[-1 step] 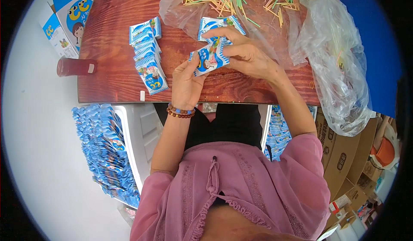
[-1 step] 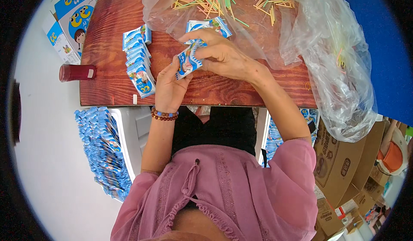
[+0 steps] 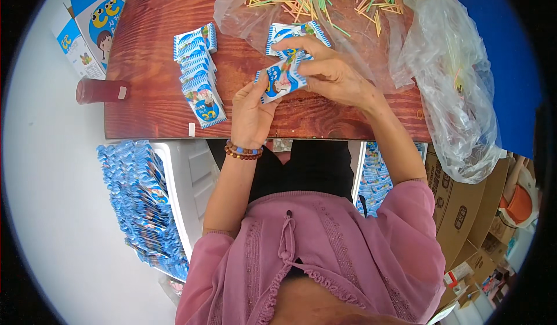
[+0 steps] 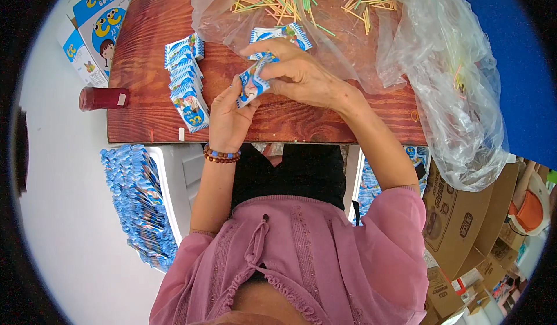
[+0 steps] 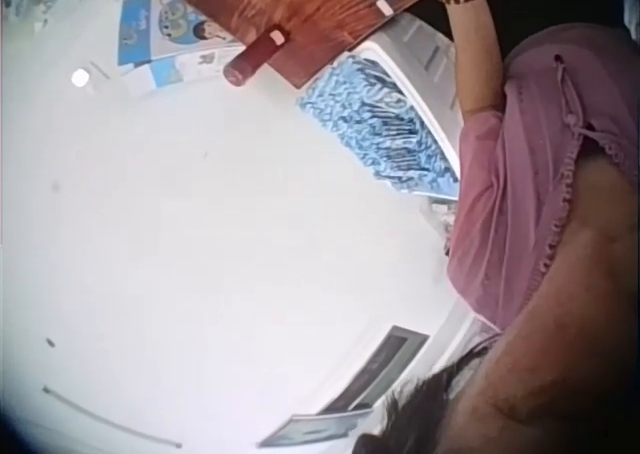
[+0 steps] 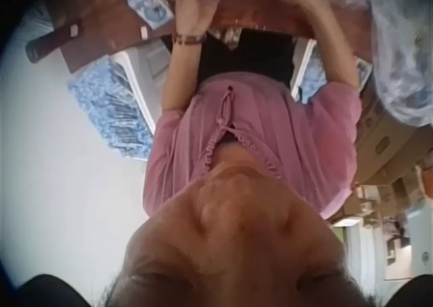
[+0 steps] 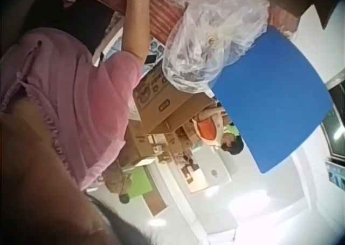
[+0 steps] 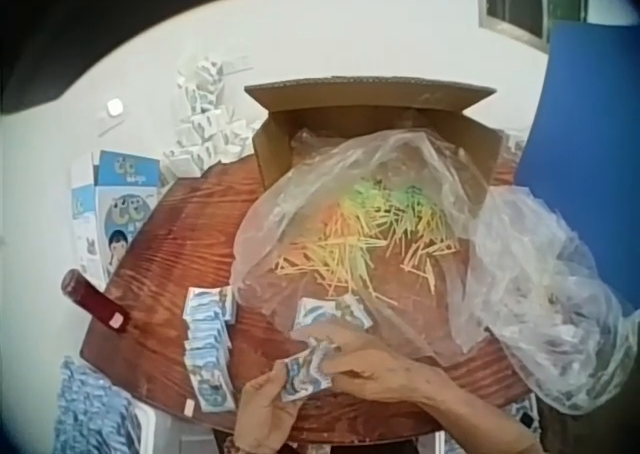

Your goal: Sort and stack small blue packets onto a table while reaching into a plastic bag containing toothpicks.

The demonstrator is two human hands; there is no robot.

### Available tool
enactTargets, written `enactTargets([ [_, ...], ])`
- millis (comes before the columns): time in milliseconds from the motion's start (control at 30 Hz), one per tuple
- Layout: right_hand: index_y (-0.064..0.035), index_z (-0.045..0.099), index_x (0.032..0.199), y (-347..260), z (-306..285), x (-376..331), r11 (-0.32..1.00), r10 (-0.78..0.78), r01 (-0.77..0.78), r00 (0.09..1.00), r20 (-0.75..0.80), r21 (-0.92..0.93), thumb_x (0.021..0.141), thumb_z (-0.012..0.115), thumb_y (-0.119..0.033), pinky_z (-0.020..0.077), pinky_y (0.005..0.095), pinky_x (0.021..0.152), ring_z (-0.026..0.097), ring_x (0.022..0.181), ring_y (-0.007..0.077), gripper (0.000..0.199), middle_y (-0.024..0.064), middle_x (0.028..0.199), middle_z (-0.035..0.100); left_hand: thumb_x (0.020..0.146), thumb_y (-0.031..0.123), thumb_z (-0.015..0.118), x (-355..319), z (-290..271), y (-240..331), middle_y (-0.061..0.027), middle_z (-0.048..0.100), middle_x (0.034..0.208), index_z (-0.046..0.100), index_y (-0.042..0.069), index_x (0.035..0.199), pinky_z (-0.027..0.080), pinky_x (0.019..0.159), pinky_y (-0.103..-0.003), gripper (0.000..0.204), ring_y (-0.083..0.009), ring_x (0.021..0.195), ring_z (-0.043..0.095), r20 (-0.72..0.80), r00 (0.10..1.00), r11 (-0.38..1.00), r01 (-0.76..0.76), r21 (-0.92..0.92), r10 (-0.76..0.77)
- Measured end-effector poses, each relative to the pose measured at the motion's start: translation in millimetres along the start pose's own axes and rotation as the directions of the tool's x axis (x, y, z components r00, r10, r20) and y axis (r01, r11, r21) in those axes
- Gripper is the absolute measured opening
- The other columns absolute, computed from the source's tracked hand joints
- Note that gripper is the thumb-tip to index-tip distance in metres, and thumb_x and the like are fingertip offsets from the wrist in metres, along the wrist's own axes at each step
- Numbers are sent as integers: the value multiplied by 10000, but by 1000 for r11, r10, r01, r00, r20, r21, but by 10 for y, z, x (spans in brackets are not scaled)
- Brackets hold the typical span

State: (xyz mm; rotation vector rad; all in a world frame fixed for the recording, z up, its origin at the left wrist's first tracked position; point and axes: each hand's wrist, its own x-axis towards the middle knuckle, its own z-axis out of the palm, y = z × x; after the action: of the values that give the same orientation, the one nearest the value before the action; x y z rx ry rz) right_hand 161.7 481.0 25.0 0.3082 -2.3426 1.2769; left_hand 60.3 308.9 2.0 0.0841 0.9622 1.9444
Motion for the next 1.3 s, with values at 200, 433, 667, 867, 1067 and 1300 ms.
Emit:
enactTargets([
  [200,-73,699,974,-22,19,-39,996,25,-25,1000,-6,-84,767,687,-68,367,398,1012,489,1193,271,207,81,1292,536,941,219,582,46,-70,-111,-46,679,931,659,53,964,483,722,-287,184,-127,840,633,-45,998,999,-38,-27,37],
  [433,-51,714,860,-5,-64,-75,993,112,-112,994,17,42,802,670,-111,414,371,951,542,1120,249,94,94,1175,610,949,217,570,-14,74,-134,-52,669,903,652,17,909,497,741,-273,220,-122,828,633,-94,991,995,-94,27,96],
  [667,-22,693,906,460,-516,26,883,446,-427,893,-65,195,878,613,-153,459,291,842,607,937,161,156,75,1002,669,959,173,554,-165,-205,-126,-6,600,833,630,-11,859,443,697,-220,222,-50,769,545,-165,954,938,-196,286,250],
  [867,-19,677,996,1186,-923,130,795,410,-565,769,-490,-221,894,586,-199,484,323,784,635,872,228,226,127,935,672,917,66,569,-322,-284,-273,10,622,886,651,-68,964,433,688,-197,165,-27,788,513,-110,915,791,-269,549,388],
  [1067,9,652,905,1660,-1755,62,238,312,-453,873,-374,-859,832,548,-89,506,428,726,622,820,381,160,219,873,632,780,-32,649,-290,-249,-197,-115,392,636,470,-47,656,296,489,-312,218,-187,535,396,250,750,177,-438,881,612],
  [1300,-9,612,1027,1806,-2285,-237,316,259,-450,888,-381,-835,808,486,18,509,443,779,623,895,375,254,215,1012,614,747,-41,675,-262,-321,-260,-148,498,700,576,-76,760,363,532,-312,105,-242,594,473,313,738,190,-510,839,598],
])
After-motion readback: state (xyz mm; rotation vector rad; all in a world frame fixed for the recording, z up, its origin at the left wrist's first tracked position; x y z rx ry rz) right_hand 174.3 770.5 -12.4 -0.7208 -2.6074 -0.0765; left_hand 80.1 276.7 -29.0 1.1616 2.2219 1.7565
